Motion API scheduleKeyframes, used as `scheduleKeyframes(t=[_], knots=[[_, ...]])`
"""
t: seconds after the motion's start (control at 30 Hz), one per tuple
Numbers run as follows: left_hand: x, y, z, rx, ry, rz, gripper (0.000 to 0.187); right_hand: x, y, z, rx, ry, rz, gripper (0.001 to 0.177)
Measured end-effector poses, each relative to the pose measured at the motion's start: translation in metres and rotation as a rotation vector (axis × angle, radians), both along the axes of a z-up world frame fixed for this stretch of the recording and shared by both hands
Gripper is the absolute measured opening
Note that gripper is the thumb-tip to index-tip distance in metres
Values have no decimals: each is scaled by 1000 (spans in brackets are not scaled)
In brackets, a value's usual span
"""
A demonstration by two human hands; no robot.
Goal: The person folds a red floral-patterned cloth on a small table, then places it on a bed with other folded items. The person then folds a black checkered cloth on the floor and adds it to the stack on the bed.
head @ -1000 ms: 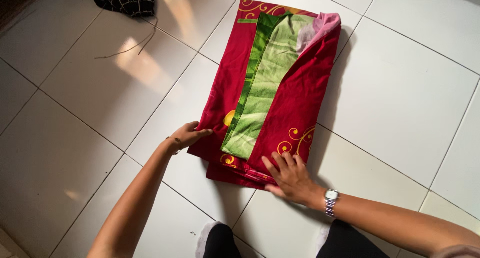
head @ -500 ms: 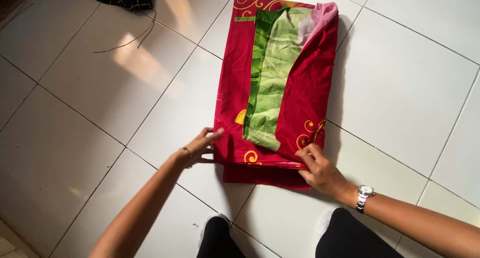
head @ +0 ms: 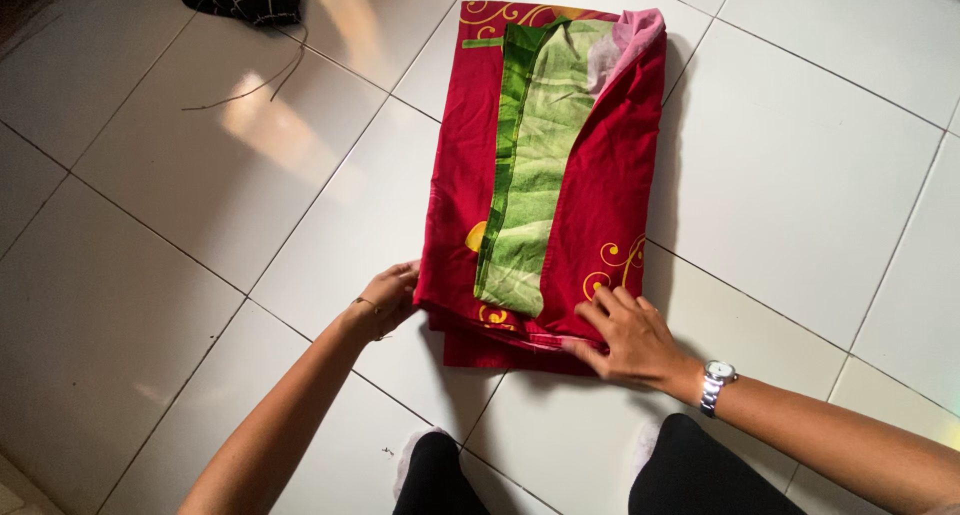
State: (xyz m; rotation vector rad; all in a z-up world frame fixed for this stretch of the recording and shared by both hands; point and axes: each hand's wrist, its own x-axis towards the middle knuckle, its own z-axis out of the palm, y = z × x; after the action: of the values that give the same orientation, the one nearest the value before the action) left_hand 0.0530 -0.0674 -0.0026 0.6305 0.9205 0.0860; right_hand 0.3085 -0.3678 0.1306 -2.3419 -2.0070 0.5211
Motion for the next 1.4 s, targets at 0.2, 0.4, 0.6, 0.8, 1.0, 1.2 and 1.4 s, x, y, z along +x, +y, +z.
scheduleKeyframes(t=[0.2, 0.4, 0.6, 0.8, 1.0, 1.2, 1.4], knots=[[6, -9, 2, 480, 544, -477, 43, 8, -2, -8, 236, -38, 221, 61], [8, -7, 9, 645, 604, -559, 29, 27, -18, -20, 372, -63, 371, 17], [2, -4, 15, 637, 587, -596, 31, 38, -48, -17, 296, -33, 376, 14], [16, -29, 39, 1275, 534, -368, 54, 25, -39, -12, 256, 282, 234, 20], [34, -34, 42, 985, 638, -669, 68, 22, -30, -32, 217, 335, -707, 39], [19, -26, 29, 945, 595, -640, 64, 60, -15, -62, -122, 734, -1192, 36], [25, -21, 51, 1074, 719, -958, 65, 65, -3, -13, -347, 288, -837, 46]])
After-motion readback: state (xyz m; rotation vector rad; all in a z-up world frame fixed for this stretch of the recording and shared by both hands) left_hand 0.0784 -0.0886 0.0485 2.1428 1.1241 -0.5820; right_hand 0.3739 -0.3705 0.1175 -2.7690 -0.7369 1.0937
